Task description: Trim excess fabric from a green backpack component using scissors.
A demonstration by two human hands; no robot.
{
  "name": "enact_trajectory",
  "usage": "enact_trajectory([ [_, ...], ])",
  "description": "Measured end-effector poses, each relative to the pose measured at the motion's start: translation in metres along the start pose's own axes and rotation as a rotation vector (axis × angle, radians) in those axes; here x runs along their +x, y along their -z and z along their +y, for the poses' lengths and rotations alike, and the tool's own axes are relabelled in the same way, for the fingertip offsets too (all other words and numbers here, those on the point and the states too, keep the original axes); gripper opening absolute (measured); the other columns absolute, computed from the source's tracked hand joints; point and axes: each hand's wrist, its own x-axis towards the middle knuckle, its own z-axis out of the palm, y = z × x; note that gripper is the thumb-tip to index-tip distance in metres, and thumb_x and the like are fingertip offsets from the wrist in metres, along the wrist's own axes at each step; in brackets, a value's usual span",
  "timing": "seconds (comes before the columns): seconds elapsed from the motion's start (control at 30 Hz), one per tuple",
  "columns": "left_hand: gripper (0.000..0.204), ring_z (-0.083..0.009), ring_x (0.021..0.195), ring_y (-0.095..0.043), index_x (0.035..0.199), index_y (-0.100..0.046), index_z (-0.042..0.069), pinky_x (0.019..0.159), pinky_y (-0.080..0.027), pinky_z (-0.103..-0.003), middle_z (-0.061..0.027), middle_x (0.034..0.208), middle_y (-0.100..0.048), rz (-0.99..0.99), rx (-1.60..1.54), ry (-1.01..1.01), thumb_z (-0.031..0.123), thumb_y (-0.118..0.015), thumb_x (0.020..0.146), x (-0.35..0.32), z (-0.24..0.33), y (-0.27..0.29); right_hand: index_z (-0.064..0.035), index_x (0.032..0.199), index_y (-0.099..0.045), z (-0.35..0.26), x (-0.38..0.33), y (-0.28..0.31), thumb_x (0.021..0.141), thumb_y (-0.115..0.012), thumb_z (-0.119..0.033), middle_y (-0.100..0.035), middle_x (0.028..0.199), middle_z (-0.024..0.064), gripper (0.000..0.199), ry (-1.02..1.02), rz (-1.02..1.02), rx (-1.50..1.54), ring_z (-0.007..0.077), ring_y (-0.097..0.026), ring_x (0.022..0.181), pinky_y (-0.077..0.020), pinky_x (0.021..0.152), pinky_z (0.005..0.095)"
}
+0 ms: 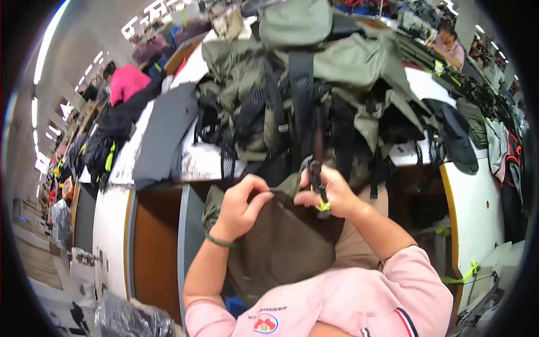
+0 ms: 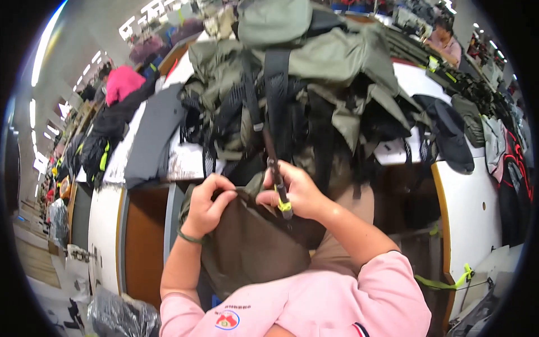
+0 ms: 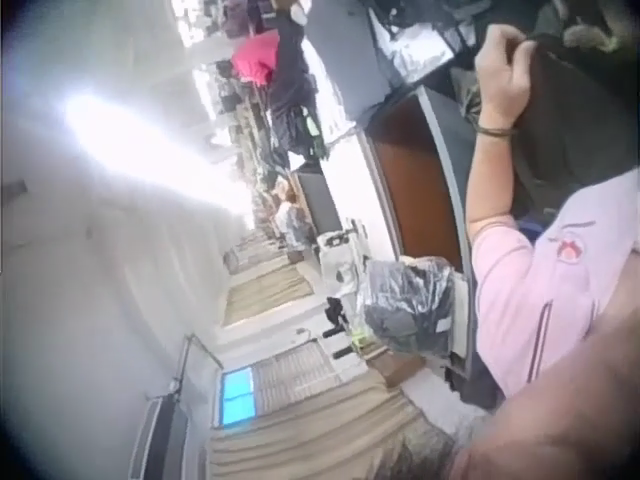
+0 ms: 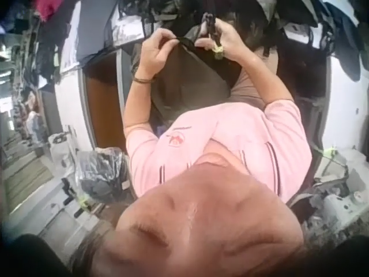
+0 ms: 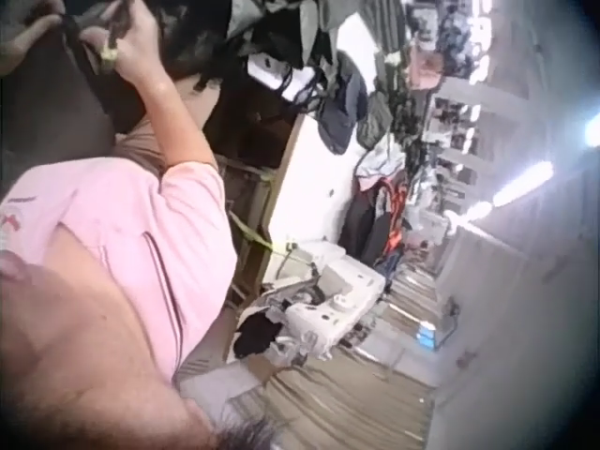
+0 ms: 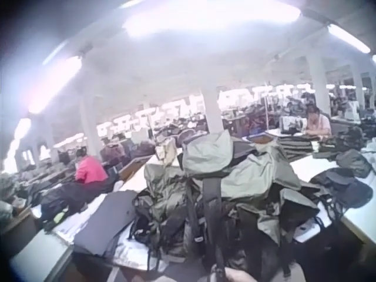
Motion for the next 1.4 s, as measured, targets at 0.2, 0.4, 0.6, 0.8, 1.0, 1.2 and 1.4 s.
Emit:
enact_trajectory([
  [0.2,0.010,-0.0017,0.070,-0.046,0.089,-0.054,0.004,0.063,-0.038,-0.017,0.0046,0.080,-0.053,-0.209,-0.455,0.295,0.003,-0.064,0.087,-0.010,-0.025,0.002,-0.0064,0.084,-0.052,-0.007,-0.007,0.021,0.078,-0.071,-0.001,-0.061,0.075,0.0047,0.021,-0.210,0.226,0.193,0.0091,-0.058,0.060,-0.0475,0.055,0.0218],
  [0.4,0.009,-0.0002,0.072,-0.048,0.090,-0.056,0.004,0.064,-0.040,-0.017,0.0047,0.082,-0.055,-0.230,-0.582,0.388,0.004,-0.065,0.088,-0.026,-0.043,-0.012,-0.0039,0.093,-0.052,0.000,-0.026,0.024,0.079,-0.073,0.000,-0.065,0.086,0.0092,0.026,-0.072,0.111,-0.045,0.0119,-0.059,0.073,-0.0488,0.063,0.0241],
  [0.6,0.014,-0.0029,0.072,-0.051,0.088,-0.060,0.003,0.066,-0.043,-0.019,0.0042,0.079,-0.057,-0.348,-0.419,0.373,0.006,-0.073,0.082,-0.024,-0.043,-0.031,-0.0049,0.084,-0.053,0.011,-0.016,0.016,0.077,-0.076,-0.004,-0.063,0.080,0.0037,0.023,-0.216,-0.109,-0.215,0.0066,-0.056,0.067,-0.0452,0.059,0.0215],
  [0.8,0.016,-0.0096,0.074,-0.056,0.088,-0.062,0.002,0.068,-0.046,-0.025,-0.0023,0.081,-0.063,-0.414,-0.260,0.325,0.012,-0.073,0.081,-0.036,-0.066,-0.027,-0.0065,0.081,-0.054,0.029,-0.025,0.026,0.078,-0.071,-0.004,-0.061,0.073,0.0027,0.018,-0.517,0.021,0.155,0.0075,-0.056,0.057,-0.0455,0.053,0.0211],
  [1.0,0.012,-0.0052,0.073,-0.053,0.089,-0.061,0.001,0.066,-0.044,-0.022,0.0008,0.078,-0.060,-0.430,-0.525,0.549,0.010,-0.069,0.085,-0.042,-0.070,-0.024,-0.0058,0.086,-0.054,0.038,-0.030,0.036,0.079,-0.070,-0.003,-0.068,0.085,0.0093,0.018,-0.525,-0.053,0.178,0.0072,-0.057,0.059,-0.0461,0.053,0.0218],
  [1.2,0.010,-0.0046,0.073,-0.053,0.089,-0.060,0.001,0.066,-0.044,-0.021,0.0014,0.077,-0.059,-0.457,-0.438,0.467,0.007,-0.068,0.085,-0.034,-0.055,-0.031,-0.0022,0.089,-0.053,0.003,-0.006,0.037,0.075,-0.075,-0.001,-0.069,0.089,0.0093,0.026,-0.258,-0.212,-0.213,0.0101,-0.061,0.075,-0.0489,0.066,0.0240],
  [1.4,0.018,-0.0058,0.075,-0.053,0.091,-0.058,0.003,0.068,-0.044,-0.022,0.0002,0.081,-0.058,-0.471,-0.277,0.365,0.006,-0.073,0.081,-0.035,-0.041,-0.035,-0.0017,0.091,-0.054,0.023,-0.020,0.032,0.078,-0.074,-0.005,-0.060,0.078,0.0027,0.025,-0.205,-0.400,-0.318,0.0093,-0.057,0.072,-0.0468,0.065,0.0253],
])
